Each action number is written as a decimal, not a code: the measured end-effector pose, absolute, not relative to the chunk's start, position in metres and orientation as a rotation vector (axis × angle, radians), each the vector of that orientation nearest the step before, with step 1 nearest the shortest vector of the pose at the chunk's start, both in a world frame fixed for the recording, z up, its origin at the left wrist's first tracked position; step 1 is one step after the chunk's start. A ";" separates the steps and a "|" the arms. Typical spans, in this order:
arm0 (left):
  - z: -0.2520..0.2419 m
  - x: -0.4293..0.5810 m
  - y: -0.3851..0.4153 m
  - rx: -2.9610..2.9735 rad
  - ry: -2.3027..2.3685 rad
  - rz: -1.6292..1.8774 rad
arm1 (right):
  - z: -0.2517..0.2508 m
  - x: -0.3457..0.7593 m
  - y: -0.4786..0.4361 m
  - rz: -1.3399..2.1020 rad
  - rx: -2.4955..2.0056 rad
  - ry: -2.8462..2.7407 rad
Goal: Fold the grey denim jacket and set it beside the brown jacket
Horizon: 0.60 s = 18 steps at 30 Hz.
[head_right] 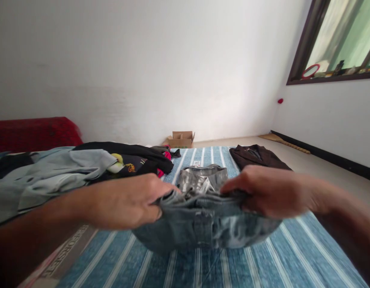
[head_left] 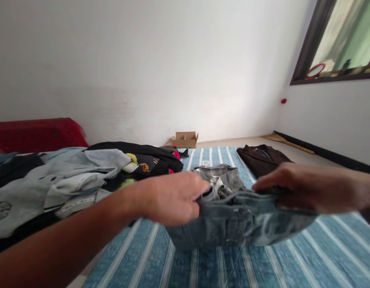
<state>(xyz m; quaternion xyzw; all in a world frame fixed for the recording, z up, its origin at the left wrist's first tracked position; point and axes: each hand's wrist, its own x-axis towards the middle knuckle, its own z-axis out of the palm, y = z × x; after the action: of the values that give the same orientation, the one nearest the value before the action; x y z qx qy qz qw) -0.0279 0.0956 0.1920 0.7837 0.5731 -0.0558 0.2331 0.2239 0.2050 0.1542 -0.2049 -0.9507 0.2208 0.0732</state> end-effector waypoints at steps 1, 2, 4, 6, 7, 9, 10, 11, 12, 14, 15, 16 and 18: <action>0.197 -0.036 0.119 2.079 1.549 -0.167 | 0.162 0.211 0.228 0.813 -0.663 -2.969; 0.198 -0.046 0.143 2.026 1.553 -0.137 | 0.167 0.198 0.251 0.902 -0.709 -3.016; 0.190 -0.070 0.192 1.881 1.523 -0.079 | 0.167 0.172 0.300 1.108 -0.770 -3.027; 0.173 -0.095 0.241 1.754 1.467 -0.028 | 0.156 0.148 0.348 1.397 -0.868 -2.995; 0.162 -0.108 0.265 1.721 1.451 -0.021 | 0.146 0.137 0.372 1.519 -0.912 -2.964; 0.135 -0.130 0.309 1.669 1.432 -0.021 | 0.122 0.117 0.414 1.672 -1.019 -2.913; 0.119 -0.140 0.329 1.642 1.435 -0.012 | 0.107 0.107 0.433 1.700 -1.097 -2.907; 0.103 -0.148 0.347 1.611 1.448 -0.004 | 0.091 0.097 0.449 1.709 -1.183 -2.906; 0.085 -0.154 0.362 1.584 1.467 0.005 | 0.075 0.088 0.463 1.710 -1.259 -2.899; 0.051 -0.164 0.385 1.548 1.501 0.012 | 0.042 0.071 0.483 1.718 -1.350 -2.882; 0.036 -0.167 0.392 1.539 1.511 0.010 | 0.027 0.065 0.489 1.731 -1.365 -2.876; 0.023 -0.171 0.396 1.531 1.516 0.007 | 0.014 0.060 0.492 1.749 -1.368 -2.873; 0.005 -0.177 0.399 1.513 1.520 0.004 | -0.005 0.055 0.495 1.794 -1.351 -2.857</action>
<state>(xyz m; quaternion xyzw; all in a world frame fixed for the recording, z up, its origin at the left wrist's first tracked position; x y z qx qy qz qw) -0.1770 0.3993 0.0050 0.6196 0.6225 0.0018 0.4782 0.0548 0.4949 -0.0047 -0.3605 -0.7625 0.4789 -0.2435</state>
